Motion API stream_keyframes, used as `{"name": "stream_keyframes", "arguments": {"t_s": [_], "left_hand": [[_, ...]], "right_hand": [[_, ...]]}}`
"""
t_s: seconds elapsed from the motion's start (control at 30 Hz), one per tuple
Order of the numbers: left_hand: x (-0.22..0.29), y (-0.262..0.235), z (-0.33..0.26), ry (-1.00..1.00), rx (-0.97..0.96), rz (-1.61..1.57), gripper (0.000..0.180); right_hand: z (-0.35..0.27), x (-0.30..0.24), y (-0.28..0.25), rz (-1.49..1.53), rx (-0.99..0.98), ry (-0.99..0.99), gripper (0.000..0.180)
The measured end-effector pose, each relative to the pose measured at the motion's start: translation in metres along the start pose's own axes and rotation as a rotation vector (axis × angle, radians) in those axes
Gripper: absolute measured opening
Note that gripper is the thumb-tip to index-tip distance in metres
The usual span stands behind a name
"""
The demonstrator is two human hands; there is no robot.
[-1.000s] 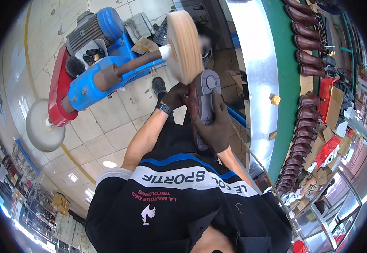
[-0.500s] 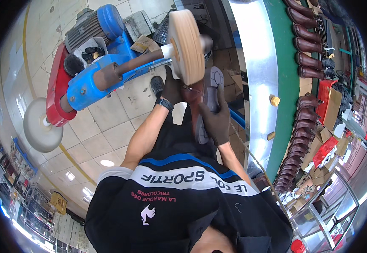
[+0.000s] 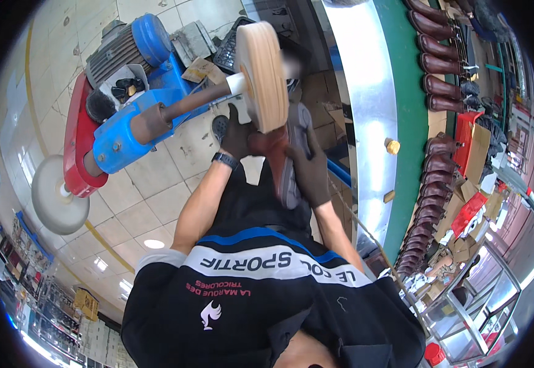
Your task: Polishing and finishing leather boots using a motorized buffing wheel in a factory setting.
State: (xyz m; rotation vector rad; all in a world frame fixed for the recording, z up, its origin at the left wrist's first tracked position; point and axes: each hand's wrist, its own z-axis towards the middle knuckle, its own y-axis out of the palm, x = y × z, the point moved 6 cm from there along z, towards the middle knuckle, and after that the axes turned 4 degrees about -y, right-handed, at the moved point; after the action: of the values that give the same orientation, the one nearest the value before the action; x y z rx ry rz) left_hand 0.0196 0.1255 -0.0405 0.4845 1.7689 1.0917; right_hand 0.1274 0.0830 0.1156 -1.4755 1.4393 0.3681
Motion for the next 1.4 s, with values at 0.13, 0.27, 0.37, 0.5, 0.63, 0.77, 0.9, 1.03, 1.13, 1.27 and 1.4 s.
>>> {"name": "stream_keyframes", "arguments": {"t_s": [0.13,0.27,0.37,0.5,0.63,0.77,0.9,1.03,1.13,1.27,1.4], "left_hand": [[-0.003,0.005,-0.021,0.097,0.586,0.371,0.097],[-0.018,0.026,-0.006,-0.136,-0.42,-0.29,0.098],[-0.012,0.01,0.01,0.102,0.284,0.244,0.098],[-0.001,0.007,0.002,0.034,0.32,0.211,0.098],[-0.005,0.008,0.005,0.136,0.413,0.535,0.104],[0.008,0.013,0.008,-0.058,-0.185,-0.11,0.107],[0.011,-0.002,0.007,0.05,0.429,0.433,0.11],[0.019,0.005,0.001,0.052,0.691,0.199,0.085],[0.021,0.001,0.003,0.025,0.656,0.212,0.077],[0.029,-0.01,0.001,-0.018,0.701,0.153,0.071],[0.043,-0.017,0.015,0.172,0.506,0.577,0.067]], "right_hand": [[0.007,0.009,0.008,0.228,-0.064,0.196,0.063],[0.007,0.01,-0.004,0.071,-0.049,0.038,0.06],[0.022,0.009,-0.006,0.037,-0.03,0.066,0.059],[0.038,0.012,0.008,0.072,-0.107,0.073,0.069],[0.026,0.021,-0.001,-0.057,-0.049,0.046,0.062],[0.053,0.025,0.016,0.158,-0.2,0.196,0.053],[0.061,0.053,0.019,0.118,-0.133,0.109,0.032],[0.08,0.079,0.03,0.235,-0.133,0.099,0.038],[0.07,0.109,0.036,0.575,-0.101,0.583,0.042],[0.087,0.115,0.04,0.549,-0.131,0.563,0.044],[0.081,0.109,0.037,0.862,-0.234,0.644,0.046]]}}
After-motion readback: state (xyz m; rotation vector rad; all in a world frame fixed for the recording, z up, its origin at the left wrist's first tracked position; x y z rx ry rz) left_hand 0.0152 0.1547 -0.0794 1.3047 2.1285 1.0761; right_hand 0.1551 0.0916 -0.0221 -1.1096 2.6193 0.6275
